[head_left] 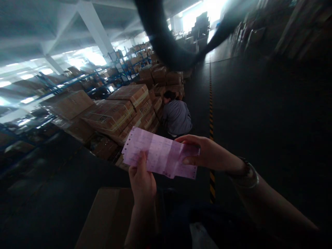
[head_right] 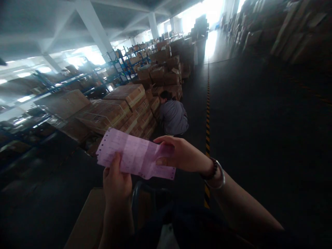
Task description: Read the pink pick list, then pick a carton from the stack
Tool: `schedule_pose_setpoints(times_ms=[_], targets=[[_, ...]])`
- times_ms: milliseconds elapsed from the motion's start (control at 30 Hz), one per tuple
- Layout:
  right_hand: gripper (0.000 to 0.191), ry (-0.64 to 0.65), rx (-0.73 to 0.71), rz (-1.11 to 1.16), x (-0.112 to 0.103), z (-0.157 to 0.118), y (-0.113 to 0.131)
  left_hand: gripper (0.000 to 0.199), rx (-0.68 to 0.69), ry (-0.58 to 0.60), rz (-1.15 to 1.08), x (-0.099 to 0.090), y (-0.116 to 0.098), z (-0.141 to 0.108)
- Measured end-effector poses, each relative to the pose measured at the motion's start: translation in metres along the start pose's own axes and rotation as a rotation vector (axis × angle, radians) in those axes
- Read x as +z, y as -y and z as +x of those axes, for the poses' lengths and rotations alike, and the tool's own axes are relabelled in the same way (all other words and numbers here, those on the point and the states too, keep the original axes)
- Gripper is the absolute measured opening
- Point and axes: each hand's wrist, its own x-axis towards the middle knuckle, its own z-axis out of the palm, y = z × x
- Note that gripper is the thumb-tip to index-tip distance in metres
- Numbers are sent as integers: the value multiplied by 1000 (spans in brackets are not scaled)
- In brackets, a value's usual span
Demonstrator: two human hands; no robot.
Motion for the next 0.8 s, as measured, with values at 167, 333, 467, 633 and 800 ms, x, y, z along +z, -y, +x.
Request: schedule_pose_setpoints(times_ms=[167, 333, 467, 633, 800], targets=[[29, -140, 183, 443, 0, -20, -25, 46, 423, -223, 367, -6, 27, -7], [31, -448, 270, 775, 8, -26, -15, 43, 588, -195, 352, -1, 50, -10], [33, -617, 256, 734, 7, -33, -4, 39, 663, -166, 329, -3, 55, -10], [31, -703, 253, 621, 4, -42, -5, 36, 626, -180, 405, -3, 51, -17], [23, -725, 194, 479, 0, -46, -8, 39, 509, -148, 355, 0, 52, -22]])
